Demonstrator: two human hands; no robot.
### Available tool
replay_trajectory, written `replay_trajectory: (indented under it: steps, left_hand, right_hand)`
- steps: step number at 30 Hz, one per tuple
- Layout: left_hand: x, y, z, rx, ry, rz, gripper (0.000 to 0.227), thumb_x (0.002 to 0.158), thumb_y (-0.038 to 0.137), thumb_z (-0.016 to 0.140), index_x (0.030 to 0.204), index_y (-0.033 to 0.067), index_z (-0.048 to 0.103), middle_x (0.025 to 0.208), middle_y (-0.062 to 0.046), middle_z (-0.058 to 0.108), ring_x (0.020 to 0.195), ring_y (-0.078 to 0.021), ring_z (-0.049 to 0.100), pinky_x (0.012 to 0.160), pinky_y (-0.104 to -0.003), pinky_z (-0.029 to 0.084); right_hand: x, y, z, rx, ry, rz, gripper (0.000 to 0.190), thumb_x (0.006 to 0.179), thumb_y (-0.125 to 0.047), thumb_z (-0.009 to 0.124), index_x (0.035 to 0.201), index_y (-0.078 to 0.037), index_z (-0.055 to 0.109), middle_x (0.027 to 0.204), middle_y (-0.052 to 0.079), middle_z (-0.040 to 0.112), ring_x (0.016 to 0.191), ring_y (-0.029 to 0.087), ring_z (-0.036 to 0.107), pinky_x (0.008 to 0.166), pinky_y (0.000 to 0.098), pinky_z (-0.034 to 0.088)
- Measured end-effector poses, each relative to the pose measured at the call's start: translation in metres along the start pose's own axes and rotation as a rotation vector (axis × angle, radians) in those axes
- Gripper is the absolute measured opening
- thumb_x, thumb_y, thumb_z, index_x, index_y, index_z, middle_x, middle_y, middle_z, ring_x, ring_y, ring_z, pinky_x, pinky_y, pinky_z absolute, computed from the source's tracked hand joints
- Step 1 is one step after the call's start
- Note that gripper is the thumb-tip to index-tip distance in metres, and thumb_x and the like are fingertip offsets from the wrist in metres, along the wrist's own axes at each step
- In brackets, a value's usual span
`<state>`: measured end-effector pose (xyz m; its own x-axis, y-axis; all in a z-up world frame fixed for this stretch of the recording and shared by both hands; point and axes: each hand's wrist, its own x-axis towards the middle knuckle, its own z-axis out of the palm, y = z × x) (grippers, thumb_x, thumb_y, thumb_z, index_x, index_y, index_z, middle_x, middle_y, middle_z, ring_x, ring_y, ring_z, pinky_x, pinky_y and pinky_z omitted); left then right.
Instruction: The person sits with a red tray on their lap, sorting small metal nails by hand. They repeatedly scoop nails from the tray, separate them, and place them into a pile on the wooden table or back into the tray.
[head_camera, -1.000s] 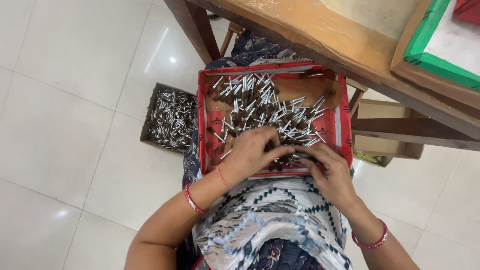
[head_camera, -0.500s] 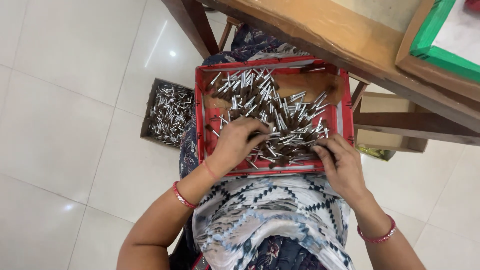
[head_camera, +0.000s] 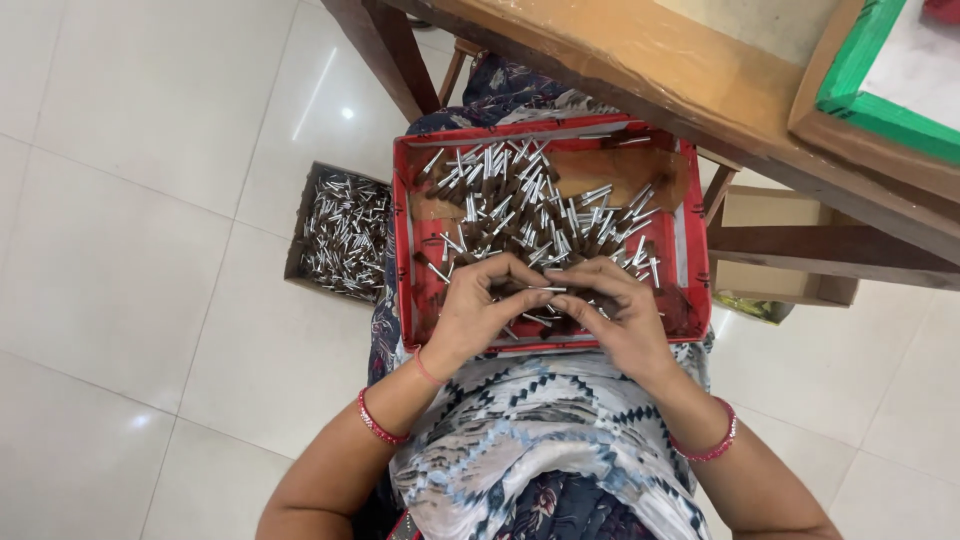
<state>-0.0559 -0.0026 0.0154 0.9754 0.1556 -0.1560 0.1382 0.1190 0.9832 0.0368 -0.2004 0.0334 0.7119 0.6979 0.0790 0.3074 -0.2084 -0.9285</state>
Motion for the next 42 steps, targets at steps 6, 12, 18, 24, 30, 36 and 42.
replay_trajectory:
  steps: [6, 12, 18, 24, 30, 36, 42]
  left_hand:
    - [0.016, 0.021, -0.002, 0.053, -0.132, -0.141, 0.012, 0.098, 0.013, 0.074, 0.098, 0.0011, 0.074, 0.088, -0.009, 0.080, 0.082, -0.0134, 0.075, 0.075, -0.027, 0.062]
    - [0.061, 0.028, 0.004, 0.864, 0.001, 0.299, 0.019, 0.098, 0.022, 0.071, 0.113, 0.0130, 0.075, 0.108, -0.008, 0.074, 0.100, -0.0340, 0.066, 0.091, -0.042, 0.050]
    - [0.046, -0.015, 0.003, 0.933, -0.308, 0.561, 0.017, 0.083, 0.009, 0.068, 0.099, 0.0087, 0.072, 0.123, -0.009, 0.068, 0.116, -0.0305, 0.056, 0.100, -0.041, 0.049]
    - [0.029, 0.016, -0.044, 1.063, -0.404, 0.247, 0.017, 0.086, 0.003, 0.065, 0.097, 0.0116, 0.075, 0.107, -0.004, 0.070, 0.106, -0.0264, 0.062, 0.097, -0.037, 0.052]
    - [0.043, 0.045, -0.073, 0.950, -0.085, 0.460, 0.017, 0.090, 0.013, 0.072, 0.107, 0.0092, 0.073, 0.118, -0.007, 0.069, 0.109, -0.0312, 0.062, 0.098, -0.042, 0.048]
    - [0.060, 0.004, -0.069, 1.027, 0.254, 0.333, 0.050, 0.085, 0.018, 0.078, 0.129, -0.0022, 0.065, 0.132, -0.023, 0.057, 0.119, -0.0435, 0.050, 0.101, -0.049, 0.043]
    - [0.041, 0.004, -0.059, 1.022, 0.007, 0.491, 0.037, 0.087, 0.009, 0.071, 0.123, 0.0053, 0.067, 0.140, -0.015, 0.061, 0.128, -0.0368, 0.053, 0.109, -0.046, 0.042]
  right_hand:
    - [-0.029, 0.042, -0.004, 0.559, -0.055, 0.355, 0.014, 0.095, -0.004, 0.073, 0.106, 0.005, 0.074, 0.105, 0.008, 0.067, 0.099, 0.015, 0.065, 0.086, 0.0281, 0.055]
    - [-0.030, 0.019, -0.028, 0.307, 0.225, 0.223, 0.016, 0.098, 0.002, 0.066, 0.113, 0.003, 0.068, 0.116, 0.007, 0.063, 0.104, 0.013, 0.065, 0.093, 0.0257, 0.057]
    - [-0.033, 0.019, -0.044, 0.063, 0.231, 0.166, 0.020, 0.093, 0.013, 0.061, 0.108, 0.004, 0.069, 0.117, 0.010, 0.063, 0.105, 0.016, 0.067, 0.094, 0.0278, 0.058]
    - [-0.029, 0.008, -0.042, -0.222, 0.157, 0.241, 0.023, 0.085, 0.014, 0.070, 0.101, -0.001, 0.077, 0.098, 0.007, 0.069, 0.088, 0.016, 0.070, 0.079, 0.0279, 0.058]
    - [-0.014, -0.009, -0.043, -0.279, 0.063, 0.169, 0.021, 0.080, 0.010, 0.073, 0.095, -0.004, 0.076, 0.096, 0.008, 0.068, 0.088, 0.018, 0.070, 0.071, 0.0313, 0.057]
    - [0.019, -0.051, -0.079, -0.423, 0.208, -0.046, 0.022, 0.089, 0.005, 0.077, 0.108, -0.004, 0.072, 0.109, 0.011, 0.066, 0.097, 0.021, 0.069, 0.080, 0.0324, 0.059]
    - [0.094, -0.097, -0.115, -0.645, 0.355, -0.307, 0.023, 0.098, 0.006, 0.080, 0.116, -0.001, 0.068, 0.117, 0.016, 0.060, 0.105, 0.028, 0.066, 0.092, 0.0337, 0.060]
